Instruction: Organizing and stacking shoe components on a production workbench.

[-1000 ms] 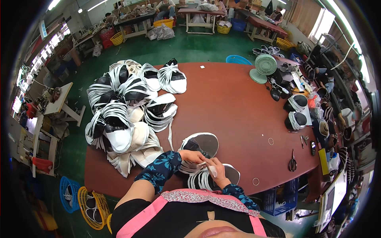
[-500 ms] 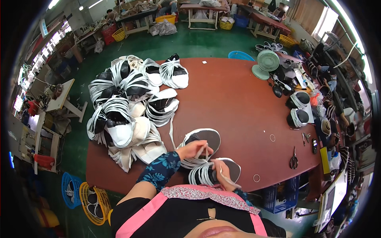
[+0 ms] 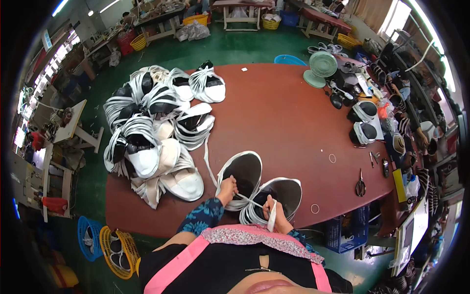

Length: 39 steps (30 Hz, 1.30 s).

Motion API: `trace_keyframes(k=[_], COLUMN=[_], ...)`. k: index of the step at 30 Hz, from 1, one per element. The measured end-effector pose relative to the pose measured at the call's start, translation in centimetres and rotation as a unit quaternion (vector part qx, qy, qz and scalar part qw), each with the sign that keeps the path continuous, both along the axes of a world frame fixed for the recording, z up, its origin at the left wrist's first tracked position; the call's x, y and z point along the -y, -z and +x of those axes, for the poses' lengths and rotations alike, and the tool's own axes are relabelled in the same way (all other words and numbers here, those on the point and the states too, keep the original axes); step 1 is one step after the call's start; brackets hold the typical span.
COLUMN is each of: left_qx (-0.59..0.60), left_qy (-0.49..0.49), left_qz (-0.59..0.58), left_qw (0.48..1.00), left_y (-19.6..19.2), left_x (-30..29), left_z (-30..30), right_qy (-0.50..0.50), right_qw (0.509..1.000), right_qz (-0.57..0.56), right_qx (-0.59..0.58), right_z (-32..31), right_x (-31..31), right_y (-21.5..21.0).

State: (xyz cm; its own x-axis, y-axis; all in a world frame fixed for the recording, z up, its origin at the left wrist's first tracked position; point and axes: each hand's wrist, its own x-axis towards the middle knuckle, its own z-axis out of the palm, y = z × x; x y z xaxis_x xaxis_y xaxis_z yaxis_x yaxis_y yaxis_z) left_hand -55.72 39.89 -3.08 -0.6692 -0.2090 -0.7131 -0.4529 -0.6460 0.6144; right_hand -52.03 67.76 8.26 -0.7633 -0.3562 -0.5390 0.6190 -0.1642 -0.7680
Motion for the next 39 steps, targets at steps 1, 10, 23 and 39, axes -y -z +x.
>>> trace_keyframes(k=[1, 10, 23, 39], left_qx=[-0.064, -0.31, -0.275, -0.206], left_qy=[0.014, 0.474, 0.531, 0.477], left_qz=[0.001, -0.137, -0.487, -0.037], left_qw=[0.998, 0.812, 0.636, 0.854], left_y=[-0.9, -17.7, -18.2, -6.0], left_x=[0.2, -5.9, 0.5, -1.7], left_z=[0.0, -1.4, 3.0, -3.3], right_qy=[0.031, -0.225, -0.11, -0.097], right_qw=[0.999, 0.881, 0.99, 0.707], right_qz=[-0.014, 0.238, -0.023, 0.338], right_qx=[0.006, -0.342, -0.08, -0.614], right_z=[-1.0, -4.1, -4.3, -4.9], right_x=[0.1, 3.1, 0.4, 3.6], right_y=[1.4, 3.2, 2.9, 0.2])
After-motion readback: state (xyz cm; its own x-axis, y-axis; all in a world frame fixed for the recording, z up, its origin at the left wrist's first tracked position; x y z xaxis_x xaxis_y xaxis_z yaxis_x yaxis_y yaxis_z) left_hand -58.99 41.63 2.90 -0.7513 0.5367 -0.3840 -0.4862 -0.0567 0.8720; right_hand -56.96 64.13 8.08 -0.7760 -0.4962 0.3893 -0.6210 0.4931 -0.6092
